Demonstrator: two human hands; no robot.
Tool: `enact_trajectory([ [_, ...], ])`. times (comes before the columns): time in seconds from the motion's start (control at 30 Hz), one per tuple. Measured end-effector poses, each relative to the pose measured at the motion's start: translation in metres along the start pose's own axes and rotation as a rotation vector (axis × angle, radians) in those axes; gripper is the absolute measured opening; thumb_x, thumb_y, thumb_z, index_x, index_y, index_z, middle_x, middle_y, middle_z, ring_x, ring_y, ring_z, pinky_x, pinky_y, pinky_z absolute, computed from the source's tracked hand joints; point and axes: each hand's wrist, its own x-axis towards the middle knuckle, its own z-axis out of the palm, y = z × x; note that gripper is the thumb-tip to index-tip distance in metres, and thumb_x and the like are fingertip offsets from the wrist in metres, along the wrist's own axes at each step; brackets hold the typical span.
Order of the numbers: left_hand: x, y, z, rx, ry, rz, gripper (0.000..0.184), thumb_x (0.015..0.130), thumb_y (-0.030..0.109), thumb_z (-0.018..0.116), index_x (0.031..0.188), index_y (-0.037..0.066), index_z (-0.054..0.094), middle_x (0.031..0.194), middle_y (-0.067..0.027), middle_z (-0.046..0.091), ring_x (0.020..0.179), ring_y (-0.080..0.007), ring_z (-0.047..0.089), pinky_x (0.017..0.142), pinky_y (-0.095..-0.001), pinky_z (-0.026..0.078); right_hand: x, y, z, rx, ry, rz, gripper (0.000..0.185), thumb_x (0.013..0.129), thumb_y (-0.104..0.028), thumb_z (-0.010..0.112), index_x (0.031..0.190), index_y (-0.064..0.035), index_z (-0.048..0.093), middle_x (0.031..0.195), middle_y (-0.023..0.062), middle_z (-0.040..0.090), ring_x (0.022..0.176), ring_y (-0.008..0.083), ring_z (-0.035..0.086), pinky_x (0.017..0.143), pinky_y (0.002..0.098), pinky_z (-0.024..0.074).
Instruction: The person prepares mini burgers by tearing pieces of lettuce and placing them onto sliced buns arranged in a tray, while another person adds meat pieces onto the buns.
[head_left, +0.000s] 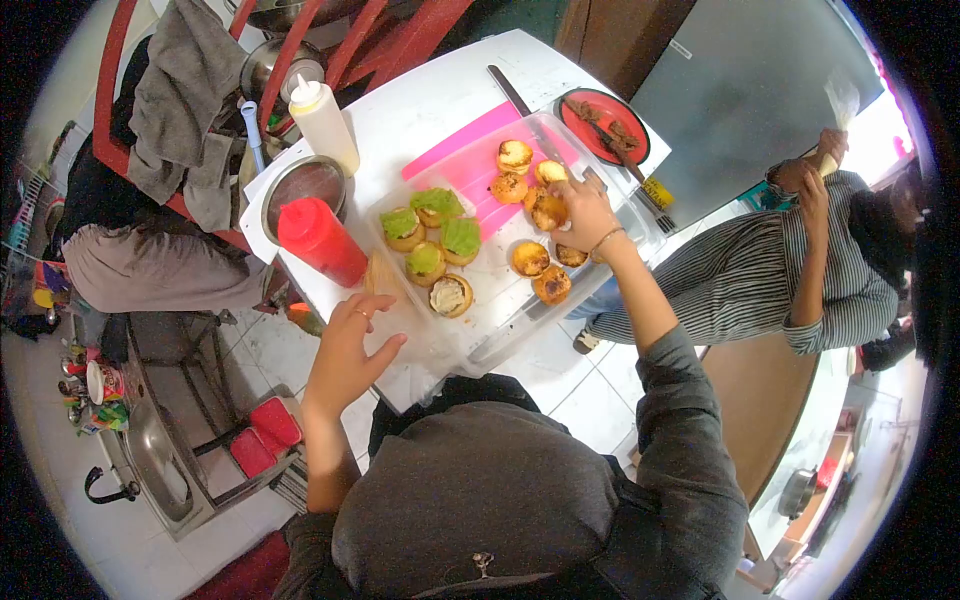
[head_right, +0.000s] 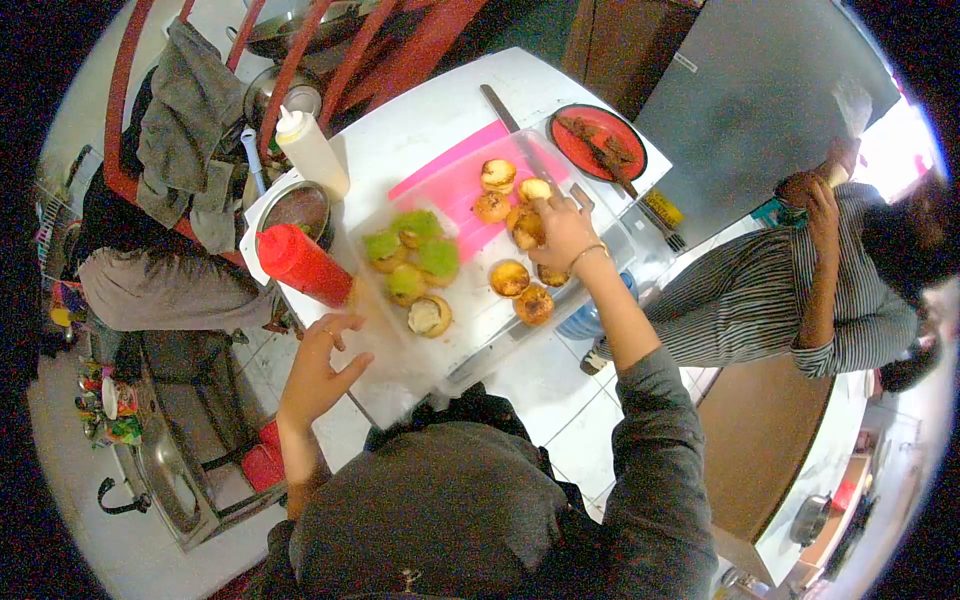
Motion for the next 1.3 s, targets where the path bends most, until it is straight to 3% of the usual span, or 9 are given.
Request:
enact_trajectory([
  [0.2, -0.003, 0.008, -0.002, 0.006, -0.028, -0.021, 0.037, 0.071, 0.013, 0.064, 0.105, 0.004, 0.052, 0.095, -0.0104, 0.052, 0.084, -0.0237, 0.049, 0.068, -0.0296, 0.043, 0.011, 0.027, -0.01, 0.355, -0.048, -0.047, 0.06, 0.055, -0.016, 0.07, 0.11, -0.0076, 0.047, 0.094, 0.0136, 0.056, 0.091, 0.029, 0.053, 0.084, 0.037, 0.0401],
  [0.3, -0.006, 0.004, -0.001, -0.006, -0.01, -0.02, 0.037, 0.071, 0.013, 0.064, 0.105, 0.004, 0.052, 0.095, -0.0103, 0.052, 0.084, -0.0237, 0.049, 0.068, -0.0296, 0.043, 0.0, 0.065, -0.03, 0.282, -0.266, 0.151, 0.068, 0.055, -0.019, 0.074, 0.115, -0.008, 0.045, 0.099, 0.0129, 0.056, 0.091, 0.0282, 0.053, 0.083, 0.0347, 0.0405],
  [0.4, -0.009, 0.004, -0.003, 0.02, -0.017, -0.042, 0.037, 0.071, 0.013, 0.064, 0.105, 0.004, 0.052, 0.095, -0.0104, 0.053, 0.084, -0.0236, 0.049, 0.068, -0.0296, 0.042, -0.022, 0.068, -0.037, -0.044, -0.544, 0.356, 0.076, 0.051, -0.029, 0.078, 0.117, -0.0117, 0.045, 0.104, 0.0096, 0.056, 0.096, 0.0273, 0.051, 0.082, 0.0377, 0.0401],
  [0.53, -0.01, 0.002, -0.003, 0.005, -0.01, -0.016, 0.037, 0.071, 0.012, 0.064, 0.105, 0.004, 0.052, 0.095, -0.0106, 0.053, 0.084, -0.0237, 0.049, 0.067, -0.0295, 0.042, -0.036, 0.021, -0.039, -0.452, -0.561, 0.395, 0.086, 0.045, -0.045, 0.077, 0.119, -0.016, 0.044, 0.105, 0.0047, 0.056, 0.104, 0.0255, 0.045, 0.082, 0.0464, 0.0358],
  [0.93, -0.014, 0.003, -0.008, -0.009, -0.006, -0.019, 0.037, 0.07, 0.011, 0.064, 0.104, 0.004, 0.052, 0.095, -0.0112, 0.053, 0.083, -0.0236, 0.049, 0.067, -0.0292, 0.042, -0.034, 0.021, -0.023, -0.428, -0.565, 0.415, 0.069, 0.054, -0.042, 0.071, 0.112, -0.0149, 0.046, 0.099, 0.0061, 0.057, 0.101, 0.0246, 0.047, 0.079, 0.0455, 0.0339],
  [1.03, -0.017, 0.002, -0.011, 0.004, -0.014, -0.032, 0.037, 0.071, 0.012, 0.064, 0.105, 0.003, 0.052, 0.095, -0.0113, 0.053, 0.083, -0.0235, 0.049, 0.067, -0.0292, 0.042, -0.029, 0.019, -0.046, -0.436, -0.487, 0.453, 0.064, 0.055, -0.041, 0.07, 0.108, -0.0151, 0.047, 0.096, 0.0059, 0.058, 0.099, 0.0253, 0.049, 0.079, 0.0452, 0.0346],
  [1.07, -0.018, 0.001, -0.012, 0.013, -0.019, -0.04, 0.037, 0.071, 0.012, 0.064, 0.105, 0.003, 0.052, 0.095, -0.0114, 0.053, 0.083, -0.0235, 0.049, 0.067, -0.0292, 0.042, -0.03, 0.015, -0.06, -0.402, -0.355, 0.464, 0.06, 0.055, -0.038, 0.07, 0.105, -0.0154, 0.048, 0.094, 0.0059, 0.058, 0.095, 0.0263, 0.05, 0.077, 0.0446, 0.0355],
  [1.2, -0.021, -0.005, -0.01, -0.008, 0.005, -0.025, 0.038, 0.069, 0.013, 0.065, 0.104, 0.005, 0.052, 0.094, -0.008, 0.052, 0.07, -0.0194, 0.044, 0.068, -0.029, 0.04, -0.026, -0.026, -0.1, -0.178, -0.162, 0.26, 0.055, 0.053, -0.033, 0.071, 0.1, -0.0154, 0.048, 0.09, 0.0066, 0.059, 0.09, 0.028, 0.051, 0.071, 0.0439, 0.0349],
  [1.3, -0.019, -0.003, -0.007, -0.009, -0.019, -0.025, 0.038, 0.07, 0.014, 0.065, 0.104, 0.005, 0.052, 0.097, -0.0084, 0.052, 0.074, -0.0204, 0.046, 0.069, -0.0291, 0.04, -0.026, -0.074, -0.074, -0.133, -0.263, 0.07, 0.055, 0.052, -0.033, 0.07, 0.099, -0.0144, 0.049, 0.088, 0.0072, 0.058, 0.09, 0.0278, 0.051, 0.071, 0.0435, 0.0347],
])
